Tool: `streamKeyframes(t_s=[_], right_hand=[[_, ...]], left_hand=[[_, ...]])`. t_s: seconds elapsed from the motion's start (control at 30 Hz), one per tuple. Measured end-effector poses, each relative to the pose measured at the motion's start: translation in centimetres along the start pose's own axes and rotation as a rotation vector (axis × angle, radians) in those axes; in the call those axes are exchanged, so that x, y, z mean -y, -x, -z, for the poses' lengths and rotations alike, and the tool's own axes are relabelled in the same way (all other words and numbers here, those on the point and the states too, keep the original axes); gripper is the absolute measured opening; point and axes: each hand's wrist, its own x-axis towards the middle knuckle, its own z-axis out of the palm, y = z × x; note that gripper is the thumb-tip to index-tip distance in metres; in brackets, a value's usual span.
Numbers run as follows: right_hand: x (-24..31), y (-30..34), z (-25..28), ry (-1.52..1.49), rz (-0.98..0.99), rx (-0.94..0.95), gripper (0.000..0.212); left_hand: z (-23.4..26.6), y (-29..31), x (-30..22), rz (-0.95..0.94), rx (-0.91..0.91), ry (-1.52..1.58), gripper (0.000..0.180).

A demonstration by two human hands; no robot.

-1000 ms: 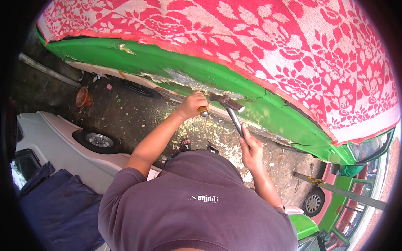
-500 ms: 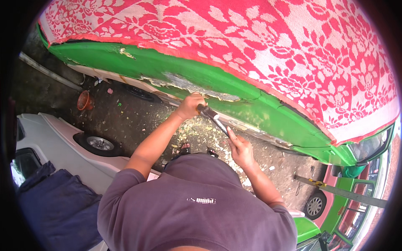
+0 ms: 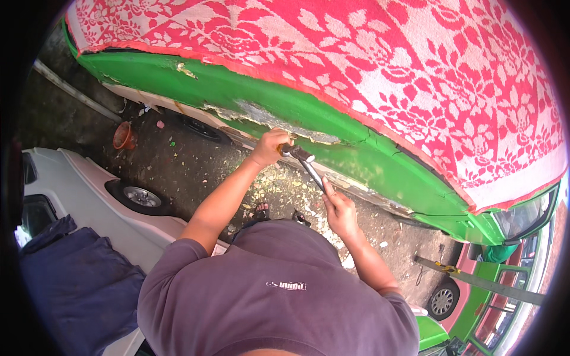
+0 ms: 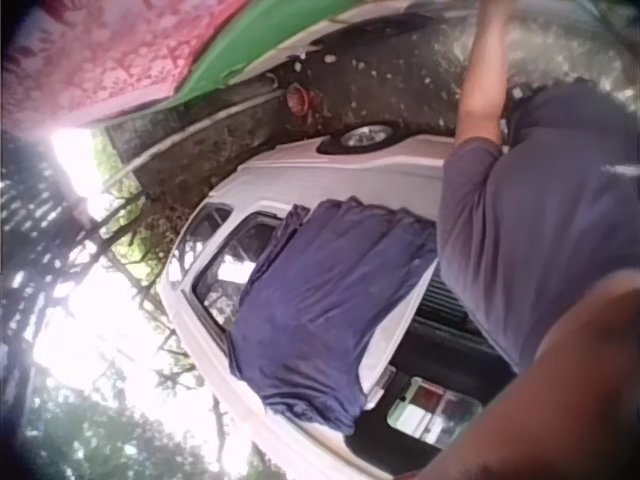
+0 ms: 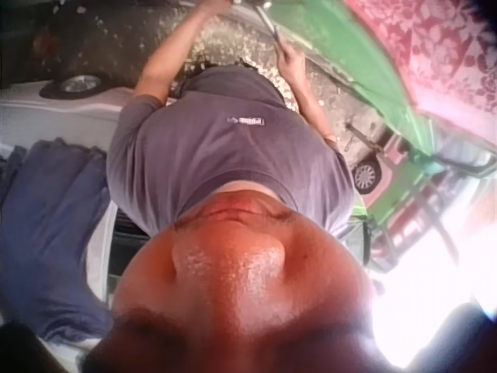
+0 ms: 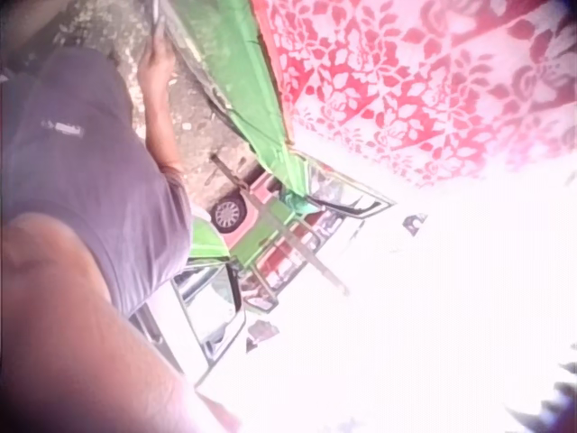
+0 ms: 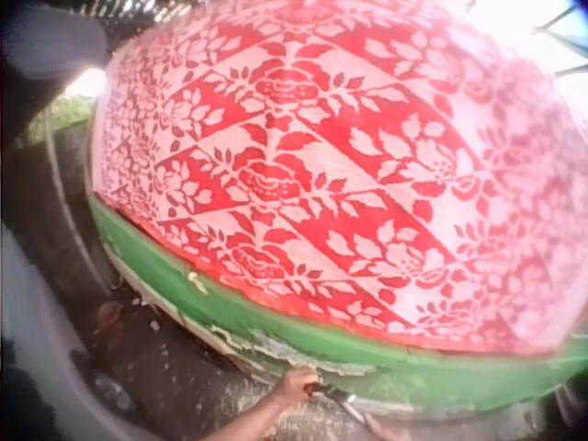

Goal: The person applies a substance from a spray can to a damaged area on a green vehicle panel and then uses a hammer and chisel to chip away material. The work is performed in a cluttered garage with other vehicles visible.

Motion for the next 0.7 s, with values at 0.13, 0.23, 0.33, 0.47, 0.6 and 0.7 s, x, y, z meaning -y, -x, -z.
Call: streamKeyframes(t_s=[0.13,0.23,0.33,0.47,0.6,0.7], right_hand=[[0.5,1.4,0.7,-0.153,-0.092,-0.212,0.047],[0.9,-0.7,0.9,0.032,-0.139,0.042,0.046],[0.2,0.5,0.9,-0.097,-0.103,-0.172,0.046],[1.1,-1.6,0.7,-0.005,-0.101,-0.041,0.048],[0.7,-0.1,-0.1,-0.235,-0.18,-0.244,0.049],[0.9,-2.1,-0.3,-0.074,-0.146,-0.078,0.049]], left_hand=[[0.1,-0.3,-0.1,0.055,-0.055,0.065,0.018],[-0.6,0.0,0.0,0.074,-0.013,-0.022,0.015],[-0.6,-0.5,0.4,0.035,-0.065,0.034,0.017],[-0.4,-1.8,0.9,0.132,-0.069,-0.036,0.021],[-0.8,-0.7,1.4,0.128,-0.14,0.007,0.022],[0.2,-1.7,0.2,0.197,-0.079,-0.053,0.022]])
